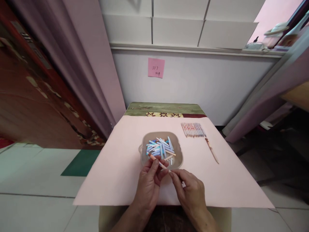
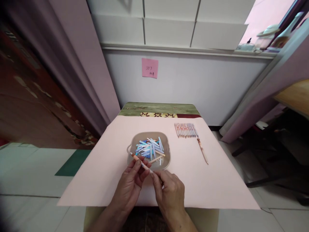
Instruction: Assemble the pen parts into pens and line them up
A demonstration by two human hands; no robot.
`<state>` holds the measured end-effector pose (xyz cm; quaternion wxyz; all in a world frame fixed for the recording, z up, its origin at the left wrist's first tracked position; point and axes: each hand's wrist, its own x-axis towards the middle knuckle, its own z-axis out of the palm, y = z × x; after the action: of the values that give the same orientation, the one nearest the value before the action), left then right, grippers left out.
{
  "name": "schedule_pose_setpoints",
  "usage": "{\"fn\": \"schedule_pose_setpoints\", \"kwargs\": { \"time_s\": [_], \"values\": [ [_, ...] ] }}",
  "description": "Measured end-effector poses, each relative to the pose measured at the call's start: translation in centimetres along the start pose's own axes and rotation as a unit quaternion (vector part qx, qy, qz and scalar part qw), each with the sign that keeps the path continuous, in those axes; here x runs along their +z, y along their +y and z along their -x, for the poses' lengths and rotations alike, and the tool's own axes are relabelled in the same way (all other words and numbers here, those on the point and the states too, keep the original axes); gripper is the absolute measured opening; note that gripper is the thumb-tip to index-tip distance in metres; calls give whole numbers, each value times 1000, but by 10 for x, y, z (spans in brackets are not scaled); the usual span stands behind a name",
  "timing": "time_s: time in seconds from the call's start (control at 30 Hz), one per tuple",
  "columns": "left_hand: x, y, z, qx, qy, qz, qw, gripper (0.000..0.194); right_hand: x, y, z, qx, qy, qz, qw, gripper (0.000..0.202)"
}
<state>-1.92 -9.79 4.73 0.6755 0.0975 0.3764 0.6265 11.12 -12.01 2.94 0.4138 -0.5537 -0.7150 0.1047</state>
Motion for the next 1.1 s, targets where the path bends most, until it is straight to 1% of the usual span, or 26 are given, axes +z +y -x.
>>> {"fn": "schedule_pose_setpoints", "kwargs": {
  "time_s": [0.07,0.17,0.23,0.27,0.33,0.37,0.5,0.63,0.73,0.8,0.83,0.9,1.0,1.1],
  "values": [
    [-1,-1,-2,7,-1,2,1000,24,2,0,1,2,-10,9,1000,27],
    [-3,0,-5,25,13,-5,1000,24,2,0,0,13,-28,-6,1000,23],
    [-5,1,-7,38,21,-10,999,25,2,0,0,25,-29,-34,999,29],
    [-6,1,-8,43,23,-13,999,26,2,-1,0,30,-27,-49,998,28],
    [-7,1,-8,46,20,-23,998,28,3,-1,0,39,-27,-75,996,17],
    [-7,1,-8,45,18,-29,998,30,3,-1,1,45,-31,-84,995,16],
    [-8,0,-7,30,13,-45,998,32,3,-3,1,71,-61,-86,992,24],
    [-8,2,-7,19,1,-47,999,32,3,-3,0,70,-90,-77,990,38],
    [-8,5,-9,31,3,-54,998,32,3,-1,-2,68,-80,-80,991,26],
    [-8,6,-10,36,4,-62,997,33,4,0,-2,68,-60,-88,992,28],
    [-8,7,-10,37,4,-67,997,34,4,0,-2,71,-52,-95,992,26],
    [-9,7,-11,34,0,-77,996,36,4,0,-1,88,-56,-113,988,22],
    [-11,6,-11,32,-14,-90,995,37,2,-2,-1,120,-89,-150,977,31],
    [-12,6,-11,38,-24,-90,995,35,2,-3,-2,130,-118,-170,970,42]
  ]
}}
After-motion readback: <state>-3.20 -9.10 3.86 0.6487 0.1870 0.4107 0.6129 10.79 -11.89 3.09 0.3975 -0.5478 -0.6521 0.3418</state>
